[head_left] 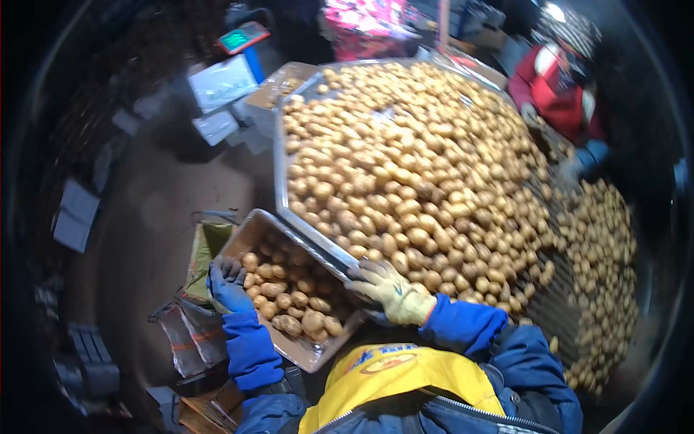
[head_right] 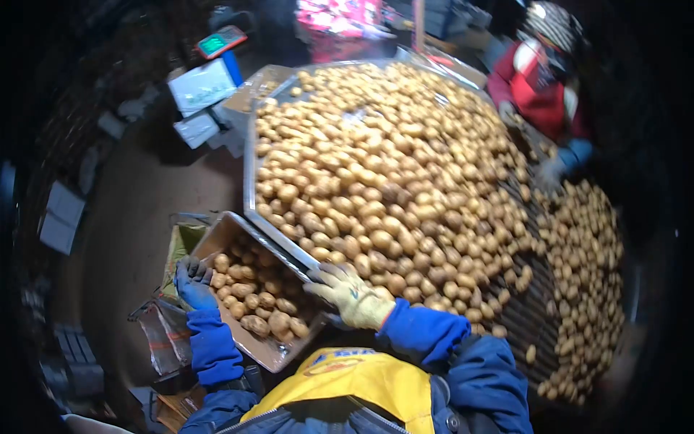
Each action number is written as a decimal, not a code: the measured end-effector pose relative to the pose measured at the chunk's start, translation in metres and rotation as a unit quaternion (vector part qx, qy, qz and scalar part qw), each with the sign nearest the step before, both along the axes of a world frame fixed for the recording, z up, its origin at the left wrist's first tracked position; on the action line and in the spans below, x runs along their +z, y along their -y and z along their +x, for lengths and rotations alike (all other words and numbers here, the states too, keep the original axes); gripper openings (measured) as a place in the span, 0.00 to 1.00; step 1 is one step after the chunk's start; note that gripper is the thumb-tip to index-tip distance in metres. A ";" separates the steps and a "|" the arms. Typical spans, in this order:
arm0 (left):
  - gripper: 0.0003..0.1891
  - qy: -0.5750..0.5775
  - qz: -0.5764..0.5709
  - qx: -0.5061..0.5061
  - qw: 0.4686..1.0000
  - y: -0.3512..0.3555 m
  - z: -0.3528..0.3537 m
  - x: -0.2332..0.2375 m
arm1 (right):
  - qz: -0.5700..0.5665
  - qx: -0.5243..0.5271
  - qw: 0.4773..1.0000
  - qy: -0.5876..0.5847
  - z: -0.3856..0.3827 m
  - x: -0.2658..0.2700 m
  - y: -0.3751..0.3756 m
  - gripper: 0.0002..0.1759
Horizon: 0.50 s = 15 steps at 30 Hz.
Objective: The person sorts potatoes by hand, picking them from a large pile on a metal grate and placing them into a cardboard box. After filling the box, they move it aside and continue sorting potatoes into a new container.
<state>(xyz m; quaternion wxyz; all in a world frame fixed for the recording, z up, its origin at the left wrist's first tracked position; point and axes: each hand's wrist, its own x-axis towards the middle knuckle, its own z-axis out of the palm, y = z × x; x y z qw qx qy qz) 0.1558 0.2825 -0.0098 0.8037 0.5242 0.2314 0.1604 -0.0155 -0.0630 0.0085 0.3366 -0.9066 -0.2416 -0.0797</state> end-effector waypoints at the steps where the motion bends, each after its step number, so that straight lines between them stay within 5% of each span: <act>1: 0.12 0.062 -0.052 -0.189 0.979 0.014 -0.003 -0.007 | -0.006 -0.022 1.000 0.012 -0.009 0.000 0.007 0.42; 2: 0.11 0.122 -0.109 -0.368 0.915 0.039 -0.009 0.004 | -0.035 -0.023 0.999 0.000 -0.018 0.012 0.018 0.40; 3: 0.16 0.056 -0.077 -0.313 0.945 0.081 -0.023 0.005 | -0.049 -0.060 0.997 0.004 -0.032 0.022 0.031 0.39; 4: 0.17 0.093 -0.092 -0.365 0.922 0.111 -0.039 0.007 | -0.063 -0.095 0.993 0.009 -0.047 0.027 0.043 0.38; 6: 0.20 0.181 0.212 -0.384 0.880 0.159 -0.069 0.002 | -0.035 -0.203 0.978 0.042 -0.078 0.030 0.066 0.27; 8: 0.17 0.094 0.164 -0.466 0.864 0.212 -0.103 0.013 | -0.055 -0.288 0.955 0.048 -0.115 0.032 0.100 0.23; 10: 0.12 0.161 0.266 -0.521 0.795 0.264 -0.136 0.016 | -0.065 -0.380 0.923 0.025 -0.154 0.041 0.131 0.22; 12: 0.11 0.385 0.332 -0.538 0.672 0.312 -0.163 0.024 | -0.109 -0.472 0.874 0.041 -0.199 0.024 0.164 0.27; 15: 0.25 0.475 0.377 -0.676 0.419 0.362 -0.192 0.045 | -0.133 -0.601 0.787 0.041 -0.263 0.000 0.215 0.28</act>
